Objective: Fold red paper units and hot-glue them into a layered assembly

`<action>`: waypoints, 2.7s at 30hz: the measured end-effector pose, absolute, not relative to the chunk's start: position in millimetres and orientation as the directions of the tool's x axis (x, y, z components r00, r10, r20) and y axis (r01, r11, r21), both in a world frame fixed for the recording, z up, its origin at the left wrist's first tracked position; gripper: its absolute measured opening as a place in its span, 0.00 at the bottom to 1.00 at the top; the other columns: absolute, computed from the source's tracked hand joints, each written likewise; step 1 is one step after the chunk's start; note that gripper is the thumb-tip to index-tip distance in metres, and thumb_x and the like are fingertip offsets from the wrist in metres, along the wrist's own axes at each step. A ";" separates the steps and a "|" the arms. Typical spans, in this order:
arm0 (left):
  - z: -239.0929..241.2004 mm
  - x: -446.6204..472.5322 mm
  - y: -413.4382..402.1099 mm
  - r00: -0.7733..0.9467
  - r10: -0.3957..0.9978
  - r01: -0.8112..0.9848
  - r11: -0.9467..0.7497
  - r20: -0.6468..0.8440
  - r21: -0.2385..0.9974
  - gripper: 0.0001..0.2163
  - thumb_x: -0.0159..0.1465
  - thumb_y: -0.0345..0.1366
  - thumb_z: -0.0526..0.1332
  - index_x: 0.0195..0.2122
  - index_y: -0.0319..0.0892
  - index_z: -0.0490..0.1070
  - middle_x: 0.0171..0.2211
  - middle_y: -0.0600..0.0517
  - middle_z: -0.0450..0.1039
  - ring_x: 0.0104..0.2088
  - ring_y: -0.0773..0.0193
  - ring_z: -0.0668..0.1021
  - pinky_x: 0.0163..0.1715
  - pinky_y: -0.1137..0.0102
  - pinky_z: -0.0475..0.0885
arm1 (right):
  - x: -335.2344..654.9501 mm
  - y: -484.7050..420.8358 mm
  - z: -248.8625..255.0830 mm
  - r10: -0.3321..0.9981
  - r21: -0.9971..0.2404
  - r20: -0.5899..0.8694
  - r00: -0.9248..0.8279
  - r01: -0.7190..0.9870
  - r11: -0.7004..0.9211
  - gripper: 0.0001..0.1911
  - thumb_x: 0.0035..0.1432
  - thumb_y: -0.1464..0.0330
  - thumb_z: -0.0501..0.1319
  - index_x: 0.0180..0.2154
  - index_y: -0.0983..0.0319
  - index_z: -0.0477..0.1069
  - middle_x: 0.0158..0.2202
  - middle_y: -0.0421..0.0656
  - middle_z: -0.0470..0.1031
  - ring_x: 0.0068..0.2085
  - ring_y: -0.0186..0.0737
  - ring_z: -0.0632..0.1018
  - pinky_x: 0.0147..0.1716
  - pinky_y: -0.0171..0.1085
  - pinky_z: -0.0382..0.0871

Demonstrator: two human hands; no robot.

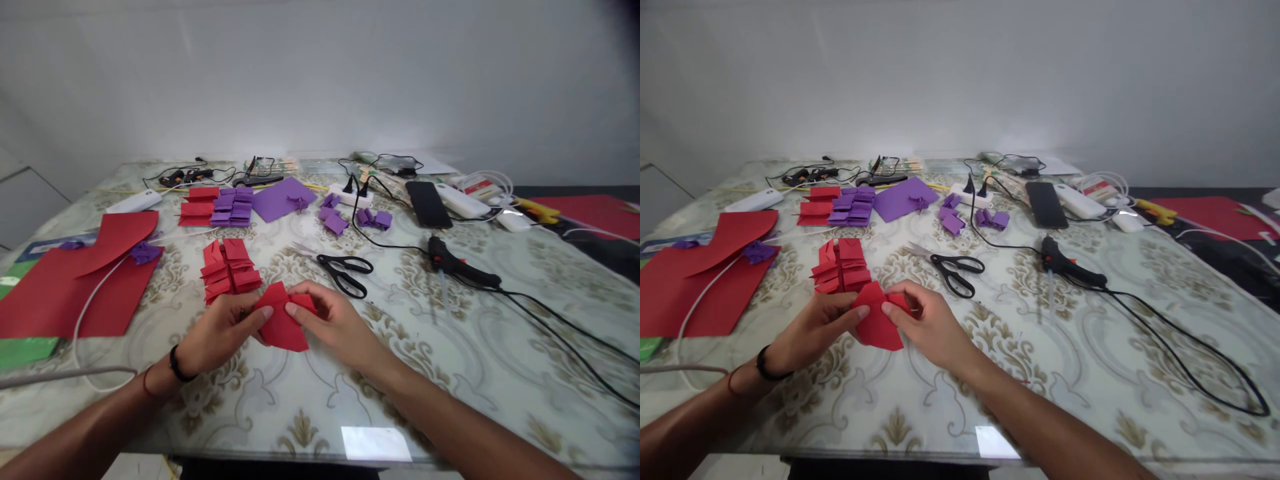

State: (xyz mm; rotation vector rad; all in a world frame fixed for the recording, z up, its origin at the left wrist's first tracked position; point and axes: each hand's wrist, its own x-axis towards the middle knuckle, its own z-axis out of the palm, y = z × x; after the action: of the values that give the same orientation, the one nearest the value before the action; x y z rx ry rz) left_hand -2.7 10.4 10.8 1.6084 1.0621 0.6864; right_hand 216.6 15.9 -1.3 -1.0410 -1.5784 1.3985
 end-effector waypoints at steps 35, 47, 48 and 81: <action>16.8 -4.7 -4.2 0.462 0.783 0.360 -0.595 0.417 0.718 0.08 0.68 0.25 0.56 0.41 0.44 0.71 0.28 0.56 0.74 0.24 0.70 0.72 0.23 0.76 0.64 | 217.3 7.2 6.3 0.939 -0.971 0.177 -0.294 0.105 0.216 0.06 0.62 0.65 0.66 0.41 0.59 0.75 0.34 0.39 0.78 0.32 0.36 0.76 0.32 0.35 0.69; 17.3 -2.0 -1.0 0.377 0.906 0.438 -0.357 0.192 0.825 0.07 0.71 0.36 0.61 0.45 0.43 0.77 0.32 0.53 0.83 0.29 0.65 0.80 0.26 0.76 0.71 | 217.2 8.8 8.8 0.925 -0.941 0.181 -0.334 0.214 0.261 0.07 0.64 0.65 0.66 0.33 0.60 0.79 0.31 0.38 0.80 0.33 0.37 0.77 0.34 0.34 0.68; 18.3 -1.6 0.0 0.378 0.908 0.450 -0.351 0.180 0.821 0.08 0.72 0.37 0.60 0.41 0.43 0.79 0.30 0.54 0.83 0.28 0.66 0.80 0.26 0.76 0.71 | 216.9 8.2 8.4 0.927 -0.940 0.177 -0.332 0.223 0.259 0.07 0.64 0.65 0.66 0.33 0.60 0.79 0.30 0.38 0.80 0.33 0.37 0.77 0.34 0.34 0.68; -2.0 -2.4 19.1 0.365 0.920 0.235 0.058 -0.143 0.970 0.18 0.68 0.49 0.64 0.31 0.39 0.73 0.22 0.56 0.69 0.22 0.69 0.67 0.23 0.75 0.63 | 231.0 26.9 6.7 0.905 -0.969 0.136 -0.403 0.136 0.206 0.15 0.64 0.68 0.63 0.52 0.58 0.75 0.39 0.42 0.80 0.38 0.40 0.79 0.37 0.36 0.72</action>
State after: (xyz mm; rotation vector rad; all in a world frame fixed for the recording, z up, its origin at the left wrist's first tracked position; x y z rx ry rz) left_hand -2.4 19.1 -2.0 1.4480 1.1129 0.7299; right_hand 231.0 26.9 6.7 -0.9835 -1.7156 1.2672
